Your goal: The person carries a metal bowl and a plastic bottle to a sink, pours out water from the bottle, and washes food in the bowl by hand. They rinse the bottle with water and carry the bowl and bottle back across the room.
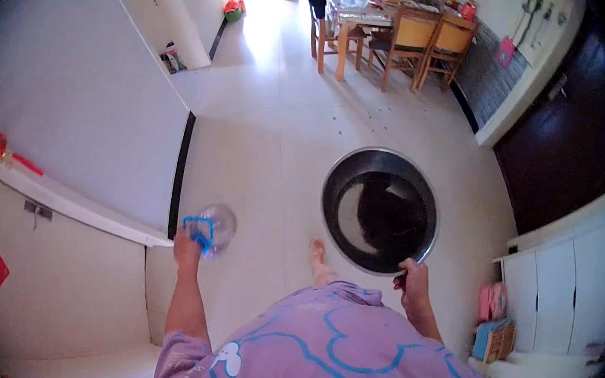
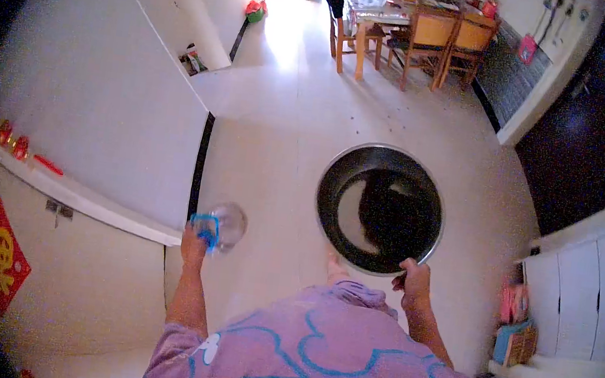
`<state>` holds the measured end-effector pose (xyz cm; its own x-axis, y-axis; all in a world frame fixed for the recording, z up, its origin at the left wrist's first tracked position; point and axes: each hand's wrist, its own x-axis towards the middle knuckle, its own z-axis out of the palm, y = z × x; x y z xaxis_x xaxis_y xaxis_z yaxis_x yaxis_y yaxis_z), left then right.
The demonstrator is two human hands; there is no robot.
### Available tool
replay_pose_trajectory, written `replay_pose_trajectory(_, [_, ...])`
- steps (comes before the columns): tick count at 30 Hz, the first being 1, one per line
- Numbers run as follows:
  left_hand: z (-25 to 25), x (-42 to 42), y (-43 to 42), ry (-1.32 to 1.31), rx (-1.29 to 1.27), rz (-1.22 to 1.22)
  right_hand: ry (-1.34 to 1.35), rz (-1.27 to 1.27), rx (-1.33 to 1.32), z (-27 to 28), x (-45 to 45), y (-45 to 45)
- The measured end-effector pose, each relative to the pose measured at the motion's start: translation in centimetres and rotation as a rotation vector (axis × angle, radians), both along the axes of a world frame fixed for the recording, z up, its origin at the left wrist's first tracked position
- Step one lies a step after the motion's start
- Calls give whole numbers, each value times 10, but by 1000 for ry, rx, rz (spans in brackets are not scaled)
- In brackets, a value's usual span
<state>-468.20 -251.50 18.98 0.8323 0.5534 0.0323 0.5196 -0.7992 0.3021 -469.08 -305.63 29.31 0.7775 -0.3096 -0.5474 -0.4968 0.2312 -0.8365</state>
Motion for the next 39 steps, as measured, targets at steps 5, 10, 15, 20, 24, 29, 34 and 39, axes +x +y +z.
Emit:
replay_pose_trajectory(5, [-179, -80, 46, 449, -128, 271, -55, 116, 3, 2, 182, 52])
replay_pose_trajectory(10, [-143, -28, 17, 753, -407, 720, 32, 141, 42, 1, 380, 123])
replay_pose_trajectory(15, [-146, 143, 73, 732, -428, 785, 2, 157, 58, 3, 547, 191])
replay_pose_trajectory(20, [-142, 394, 184, 417, -359, 601, 38, 183, 66, 23, 714, 254])
replay_pose_trajectory(24, [-155, 638, 296, 165, 44, 110, 26, 167, 53, 31, 834, 291])
replay_pose_trajectory(29, [-7, 989, 308, 122, -77, 199, -32, 162, 31, -3, 1002, 331])
replay_pose_trajectory(34, [-26, 1122, 349, 119, -196, 327, -15, 168, 16, -9, 1182, 385])
replay_pose_trajectory(39, [-71, 1123, 354, 445, -310, 523, -14, 196, 56, -9, 1360, 430])
